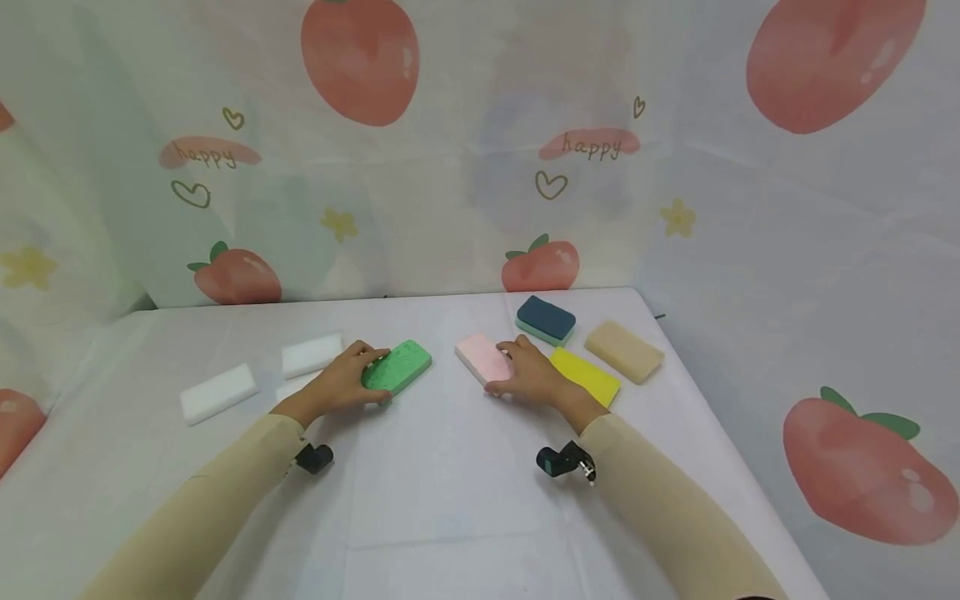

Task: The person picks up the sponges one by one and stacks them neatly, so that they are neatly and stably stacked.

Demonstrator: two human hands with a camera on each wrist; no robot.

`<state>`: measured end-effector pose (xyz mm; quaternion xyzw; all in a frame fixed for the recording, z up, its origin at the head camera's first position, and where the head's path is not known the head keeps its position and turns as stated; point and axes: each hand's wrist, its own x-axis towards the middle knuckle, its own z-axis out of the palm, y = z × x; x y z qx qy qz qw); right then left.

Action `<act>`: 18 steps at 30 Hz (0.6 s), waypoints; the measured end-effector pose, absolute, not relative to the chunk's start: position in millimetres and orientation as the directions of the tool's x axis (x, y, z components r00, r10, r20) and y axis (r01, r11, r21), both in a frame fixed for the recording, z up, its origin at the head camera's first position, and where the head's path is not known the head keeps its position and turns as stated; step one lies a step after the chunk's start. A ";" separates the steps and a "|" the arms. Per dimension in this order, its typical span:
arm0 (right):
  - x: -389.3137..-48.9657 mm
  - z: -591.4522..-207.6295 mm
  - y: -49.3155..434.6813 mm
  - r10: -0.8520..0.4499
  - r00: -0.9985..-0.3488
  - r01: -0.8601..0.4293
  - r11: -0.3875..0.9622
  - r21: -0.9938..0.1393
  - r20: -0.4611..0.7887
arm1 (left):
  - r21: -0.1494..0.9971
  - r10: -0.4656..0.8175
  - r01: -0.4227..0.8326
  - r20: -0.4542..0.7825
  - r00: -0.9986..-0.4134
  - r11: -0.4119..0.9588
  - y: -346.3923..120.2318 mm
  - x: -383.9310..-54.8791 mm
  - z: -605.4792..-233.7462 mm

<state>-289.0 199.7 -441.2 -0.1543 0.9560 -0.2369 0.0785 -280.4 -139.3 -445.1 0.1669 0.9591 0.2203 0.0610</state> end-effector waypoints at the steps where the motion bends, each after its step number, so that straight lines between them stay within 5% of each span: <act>1: -288.8 -440.9 199.5 -0.330 -0.941 -0.254 0.839 -0.482 -0.078 | 0.444 0.348 0.295 -0.041 -0.937 0.846 -139.2 -280.0 -444.5; 18: -287.8 -438.7 197.5 -0.317 -0.945 -0.238 0.839 -0.489 -0.084 | 0.525 0.438 0.370 -0.005 -0.899 0.767 -129.4 -276.4 -441.6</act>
